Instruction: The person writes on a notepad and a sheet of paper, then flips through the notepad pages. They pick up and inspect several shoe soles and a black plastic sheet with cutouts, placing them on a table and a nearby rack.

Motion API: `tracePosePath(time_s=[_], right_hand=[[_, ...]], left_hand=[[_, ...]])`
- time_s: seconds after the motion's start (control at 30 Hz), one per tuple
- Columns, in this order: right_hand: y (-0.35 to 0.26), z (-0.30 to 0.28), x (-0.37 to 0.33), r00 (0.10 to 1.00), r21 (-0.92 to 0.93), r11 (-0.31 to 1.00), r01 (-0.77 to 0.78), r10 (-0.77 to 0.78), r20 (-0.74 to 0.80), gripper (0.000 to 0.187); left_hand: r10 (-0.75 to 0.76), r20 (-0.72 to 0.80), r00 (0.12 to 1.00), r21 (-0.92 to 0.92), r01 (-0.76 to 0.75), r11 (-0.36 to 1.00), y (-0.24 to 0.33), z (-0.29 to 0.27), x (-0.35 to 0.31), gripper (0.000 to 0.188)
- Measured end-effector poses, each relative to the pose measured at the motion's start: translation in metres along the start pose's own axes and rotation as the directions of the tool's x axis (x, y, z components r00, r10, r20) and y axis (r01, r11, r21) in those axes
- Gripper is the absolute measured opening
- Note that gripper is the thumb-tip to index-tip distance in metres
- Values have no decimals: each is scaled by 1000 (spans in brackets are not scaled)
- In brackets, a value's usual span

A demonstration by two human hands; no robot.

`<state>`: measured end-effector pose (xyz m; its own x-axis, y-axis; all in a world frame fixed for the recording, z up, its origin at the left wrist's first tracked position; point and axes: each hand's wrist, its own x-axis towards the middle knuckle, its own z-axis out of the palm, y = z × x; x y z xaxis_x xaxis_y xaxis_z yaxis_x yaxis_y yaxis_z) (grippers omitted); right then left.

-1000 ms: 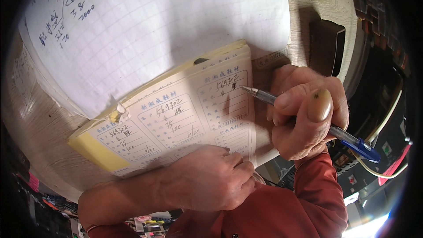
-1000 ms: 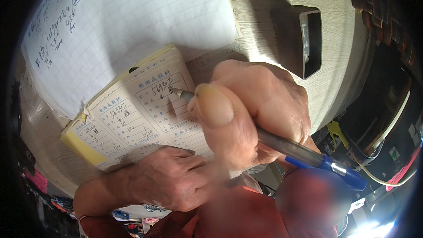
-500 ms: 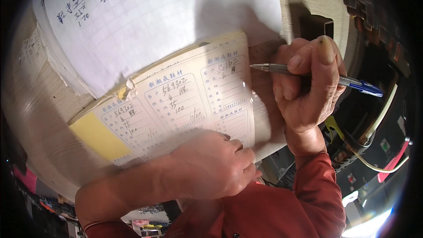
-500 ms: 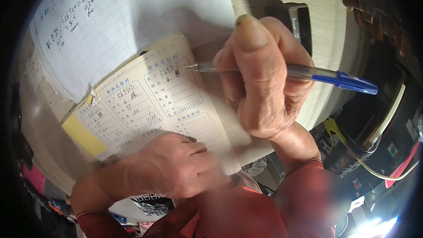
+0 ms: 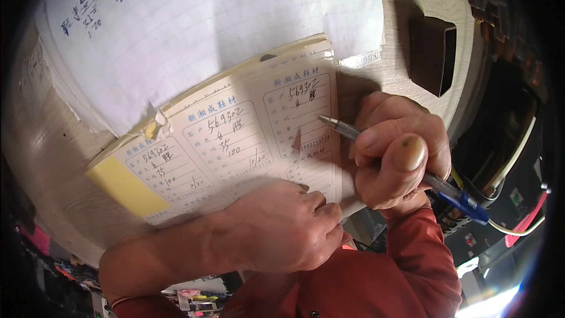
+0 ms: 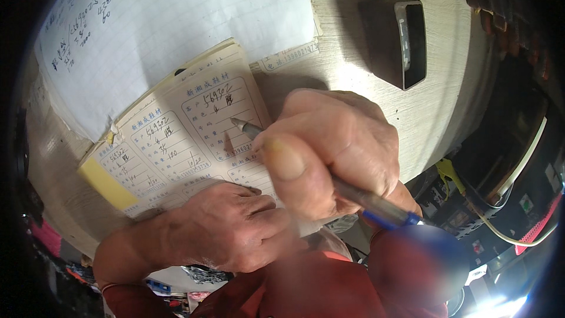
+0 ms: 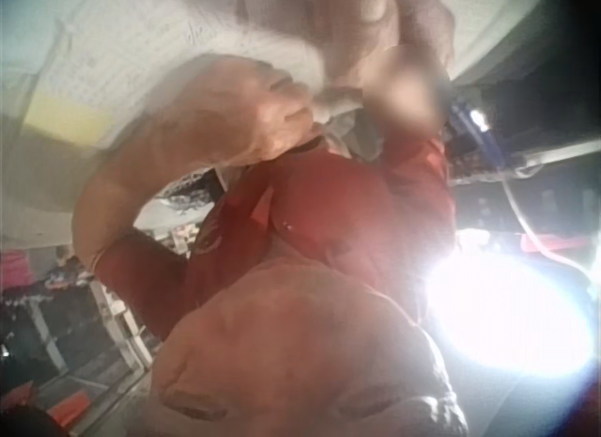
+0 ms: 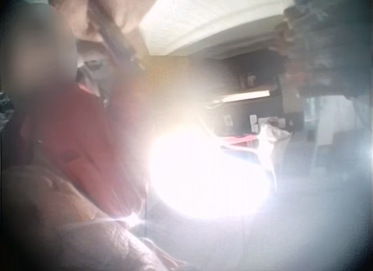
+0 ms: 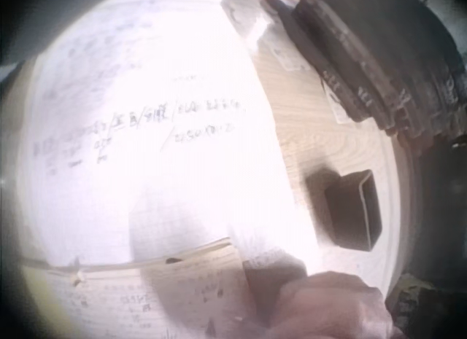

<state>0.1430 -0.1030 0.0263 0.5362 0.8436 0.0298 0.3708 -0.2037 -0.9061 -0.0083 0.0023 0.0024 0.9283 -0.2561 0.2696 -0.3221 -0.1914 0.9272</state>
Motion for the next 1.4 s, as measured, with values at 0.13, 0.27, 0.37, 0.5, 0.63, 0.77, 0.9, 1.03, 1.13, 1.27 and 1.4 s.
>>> tracePosePath(time_s=[0.13,0.27,0.37,0.5,0.63,0.77,0.9,1.03,1.13,1.27,1.4], right_hand=[[9,0,3,990,115,984,134,-138,22,18],[11,2,4,989,149,979,140,-147,33,14],[10,3,5,990,172,976,132,-138,25,13],[11,7,5,982,197,963,184,-188,2,11],[10,9,6,985,207,964,169,-172,0,11],[4,5,8,993,139,986,91,-101,68,12],[4,2,10,985,25,995,96,-99,139,36],[4,4,9,987,15,996,90,-91,131,35],[4,7,7,995,27,997,71,-72,69,33],[3,6,8,989,1,995,99,-98,111,34],[2,5,9,992,30,997,70,-73,102,36]], left_hand=[[-10,-78,997,-36,7,999,0,7,1,11],[-2,-104,995,-27,0,1000,1,9,-1,11],[7,-116,993,-15,-9,1000,1,9,-1,13],[-16,-100,995,9,17,1000,2,9,-1,18],[-20,-101,995,21,22,1000,2,9,0,20],[-34,-87,996,-24,32,999,1,6,0,20],[3,-63,998,37,0,999,1,5,-1,19],[9,-88,996,50,-5,999,1,7,0,19],[1,-92,996,45,4,999,2,7,-1,20],[8,-83,997,64,-3,998,2,6,-1,18],[1,-83,997,21,1,1000,1,6,-1,16]])
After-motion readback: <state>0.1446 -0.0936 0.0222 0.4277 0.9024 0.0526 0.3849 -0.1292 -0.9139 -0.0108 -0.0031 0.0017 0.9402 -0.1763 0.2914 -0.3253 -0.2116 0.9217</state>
